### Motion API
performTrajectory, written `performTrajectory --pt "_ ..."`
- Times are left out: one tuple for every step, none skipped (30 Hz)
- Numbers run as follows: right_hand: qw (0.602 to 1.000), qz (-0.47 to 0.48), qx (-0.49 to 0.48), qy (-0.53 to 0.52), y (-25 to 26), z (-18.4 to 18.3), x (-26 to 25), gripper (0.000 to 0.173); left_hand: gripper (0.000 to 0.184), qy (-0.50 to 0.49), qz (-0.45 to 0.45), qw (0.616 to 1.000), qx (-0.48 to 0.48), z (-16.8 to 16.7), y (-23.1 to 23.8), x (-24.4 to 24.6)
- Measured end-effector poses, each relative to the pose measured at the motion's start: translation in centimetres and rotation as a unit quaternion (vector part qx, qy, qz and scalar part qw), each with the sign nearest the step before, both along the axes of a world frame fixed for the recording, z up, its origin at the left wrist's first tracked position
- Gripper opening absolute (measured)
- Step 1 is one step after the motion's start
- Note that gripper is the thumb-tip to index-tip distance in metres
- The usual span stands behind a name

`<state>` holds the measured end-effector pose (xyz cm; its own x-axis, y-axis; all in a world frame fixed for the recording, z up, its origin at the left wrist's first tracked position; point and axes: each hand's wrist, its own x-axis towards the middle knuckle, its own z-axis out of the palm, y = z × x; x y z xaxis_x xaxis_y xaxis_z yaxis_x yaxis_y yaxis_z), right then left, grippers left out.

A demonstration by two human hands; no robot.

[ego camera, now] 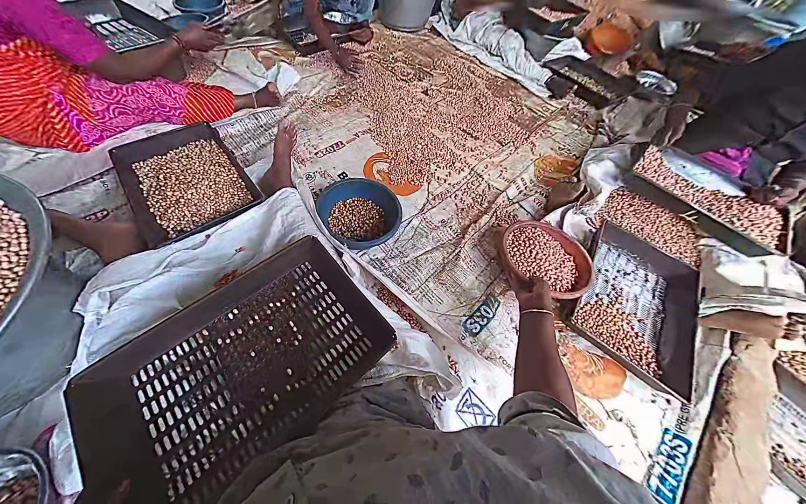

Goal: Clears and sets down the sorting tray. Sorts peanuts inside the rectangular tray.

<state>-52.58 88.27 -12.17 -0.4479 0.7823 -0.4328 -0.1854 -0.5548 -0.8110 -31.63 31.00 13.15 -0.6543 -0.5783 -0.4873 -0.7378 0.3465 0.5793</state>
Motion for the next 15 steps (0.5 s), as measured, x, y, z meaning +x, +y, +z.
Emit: performTrajectory --pt "1.0 0.011 0.006 -0.003 -0.6 0.9 0.3 0.028 0.038 0.018 0.007 1.0 0.005 -0.6 -0.7 0.0" --pt "1.0 0.026 0.012 -0.011 -1.6 1.8 1.1 0.027 0.04 0.048 0.001 0.999 0.005 -3.1 -2.5 0.8" --pt "0.999 0.042 0.014 -0.018 -2.9 2.5 2.2 0.024 0.042 0.062 -0.014 0.998 -0.001 -5.8 -4.7 1.7" --pt "0.998 0.057 0.008 -0.017 -4.3 3.3 3.1 0.018 0.043 0.094 -0.034 0.995 -0.024 -9.4 -7.2 2.7" --pt "0.998 0.065 -0.001 -0.017 -5.8 4.1 3.9 0.011 0.043 0.146 -0.037 0.987 -0.05 -13.9 -9.9 3.7" --pt "0.997 0.08 -0.014 -0.013 -7.5 4.9 4.9 0.008 0.043 0.161 -0.028 0.986 -0.046 -16.6 -11.7 4.2" --pt "0.995 0.094 -0.034 -0.007 -9.3 6.0 5.7 0.008 0.044 0.158 -0.018 0.987 -0.035 -17.7 -12.6 4.4" --pt "0.992 0.109 -0.06 0.0 -11.2 7.1 6.4 0.009 0.044 0.16 -0.01 0.987 -0.031 -18.5 -13.2 4.6" --pt "0.989 0.13 -0.076 0.007 -12.9 8.2 6.7 0.01 0.045 0.161 -0.004 0.987 -0.03 -18.3 -13.0 4.5" --pt "0.984 0.156 -0.086 0.014 -14.6 9.2 6.7 0.011 0.047 0.161 -0.003 0.986 -0.033 -17.8 -12.5 4.4" --pt "0.978 0.185 -0.091 0.015 -16.3 10.3 6.7 0.011 0.05 0.163 -0.006 0.986 -0.046 -18.1 -12.6 4.7" --pt "0.972 0.216 -0.087 0.014 -18.0 11.2 6.6 0.012 0.053 0.172 -0.006 0.983 -0.057 -18.8 -12.9 5.0" --pt "0.966 0.248 -0.072 0.013 -19.6 12.0 6.4 0.012 0.057 0.185 -0.001 0.981 -0.063 -19.5 -13.2 5.2" --pt "0.958 0.28 -0.05 0.019 -21.1 12.6 6.1 0.014 0.06 0.192 0.004 0.979 -0.061 -19.8 -13.4 5.4" --pt "0.95 0.311 -0.023 0.03 -22.5 12.8 5.7 0.017 0.061 0.198 0.009 0.979 -0.058 -20.0 -13.4 5.5"
